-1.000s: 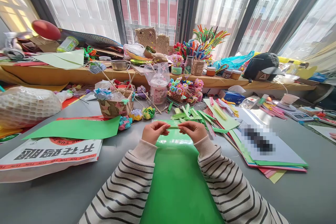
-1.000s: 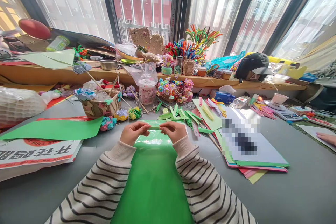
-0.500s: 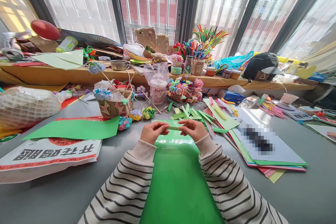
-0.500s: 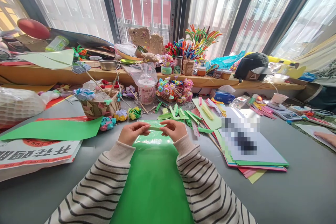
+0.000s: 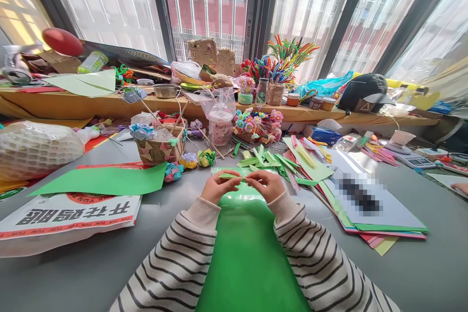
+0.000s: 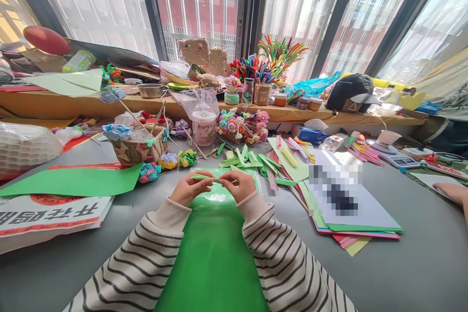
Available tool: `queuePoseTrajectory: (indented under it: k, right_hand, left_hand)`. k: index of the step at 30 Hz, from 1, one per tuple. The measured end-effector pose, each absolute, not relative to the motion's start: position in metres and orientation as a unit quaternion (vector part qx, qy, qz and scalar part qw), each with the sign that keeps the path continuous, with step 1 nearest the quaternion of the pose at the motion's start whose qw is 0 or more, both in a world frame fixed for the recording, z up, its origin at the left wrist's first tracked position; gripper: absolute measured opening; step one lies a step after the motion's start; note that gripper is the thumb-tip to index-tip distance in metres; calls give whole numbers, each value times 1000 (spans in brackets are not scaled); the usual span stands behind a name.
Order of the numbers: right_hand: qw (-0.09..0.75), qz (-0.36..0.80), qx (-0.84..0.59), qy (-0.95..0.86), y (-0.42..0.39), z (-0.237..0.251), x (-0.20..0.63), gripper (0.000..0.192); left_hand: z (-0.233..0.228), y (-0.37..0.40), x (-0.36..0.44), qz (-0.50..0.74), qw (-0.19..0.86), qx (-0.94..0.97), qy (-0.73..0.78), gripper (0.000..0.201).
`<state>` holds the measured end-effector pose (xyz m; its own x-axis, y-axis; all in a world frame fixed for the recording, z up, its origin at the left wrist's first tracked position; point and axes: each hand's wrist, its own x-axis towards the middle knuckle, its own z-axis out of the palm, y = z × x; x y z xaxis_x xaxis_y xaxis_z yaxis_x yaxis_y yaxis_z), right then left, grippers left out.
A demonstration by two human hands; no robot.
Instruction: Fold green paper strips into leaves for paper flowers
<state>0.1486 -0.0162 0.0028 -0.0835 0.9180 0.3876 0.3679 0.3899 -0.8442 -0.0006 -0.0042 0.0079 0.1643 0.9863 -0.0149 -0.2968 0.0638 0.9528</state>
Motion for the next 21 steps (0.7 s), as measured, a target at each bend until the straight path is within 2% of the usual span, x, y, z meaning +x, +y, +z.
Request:
queuePoseTrajectory:
  k: [3, 12, 21]
  right_hand:
    - [472, 255, -454, -711, -18, 5, 147, 15]
    - [474, 182, -457, -730, -17, 2, 149, 13]
    - [479, 213, -450, -723, -15, 2, 147, 10]
  left_hand:
    - [5, -3, 1, 527, 610, 445, 389, 22]
    - [2, 1, -4, 516, 654, 417, 362, 21]
    - [7, -2, -6, 515, 645, 439, 356, 21]
